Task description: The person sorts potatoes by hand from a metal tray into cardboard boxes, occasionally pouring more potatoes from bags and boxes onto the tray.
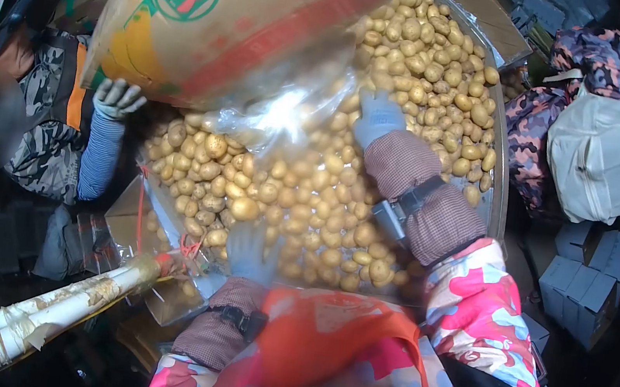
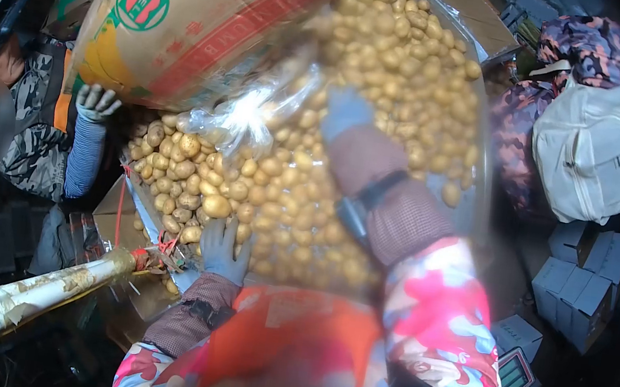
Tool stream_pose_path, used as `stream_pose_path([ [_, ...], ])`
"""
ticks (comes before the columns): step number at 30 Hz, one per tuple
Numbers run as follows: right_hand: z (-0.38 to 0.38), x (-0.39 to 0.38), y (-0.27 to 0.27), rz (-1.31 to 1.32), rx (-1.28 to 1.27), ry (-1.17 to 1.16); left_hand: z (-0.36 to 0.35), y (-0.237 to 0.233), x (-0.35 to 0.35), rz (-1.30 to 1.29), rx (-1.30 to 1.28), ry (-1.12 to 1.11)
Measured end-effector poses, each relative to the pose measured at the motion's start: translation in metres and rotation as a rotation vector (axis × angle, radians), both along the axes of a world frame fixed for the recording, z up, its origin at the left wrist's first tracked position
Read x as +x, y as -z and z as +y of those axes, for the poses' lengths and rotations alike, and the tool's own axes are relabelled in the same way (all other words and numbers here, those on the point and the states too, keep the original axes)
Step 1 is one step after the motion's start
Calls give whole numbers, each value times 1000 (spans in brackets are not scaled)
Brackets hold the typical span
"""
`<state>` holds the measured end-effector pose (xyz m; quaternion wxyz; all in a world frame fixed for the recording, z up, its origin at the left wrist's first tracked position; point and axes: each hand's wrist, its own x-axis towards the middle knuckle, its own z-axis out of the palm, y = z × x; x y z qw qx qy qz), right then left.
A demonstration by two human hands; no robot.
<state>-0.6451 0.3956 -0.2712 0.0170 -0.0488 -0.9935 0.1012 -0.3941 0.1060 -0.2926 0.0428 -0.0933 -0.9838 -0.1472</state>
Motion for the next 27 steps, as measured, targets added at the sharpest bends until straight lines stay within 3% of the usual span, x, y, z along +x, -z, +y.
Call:
stream_pose_path([
  [3,13,9,-12,-124,-214,-46,-1,0,4,-66,14,-28],
  [6,37,11,8,-110,-397,-82,-4,6,3,-24,4,6],
  [9,38,16,13,-198,-182,-209,-3,2,5,-39,3,4],
  [15,30,7,-32,-396,-334,12,-3,4,2,-65,17,1],
  [18,45,14,-14,-265,-515,-74,-2,6,1,-28,3,9],
  [23,64,6,-5,-33,-782,-15,0,0,3,-75,13,-11],
  [25,75,-22,3,16,-745,-81,-1,2,-1,-86,7,-13],
  [27,74,-47,2,-78,-538,-215,-1,4,0,-96,-24,-2],
])
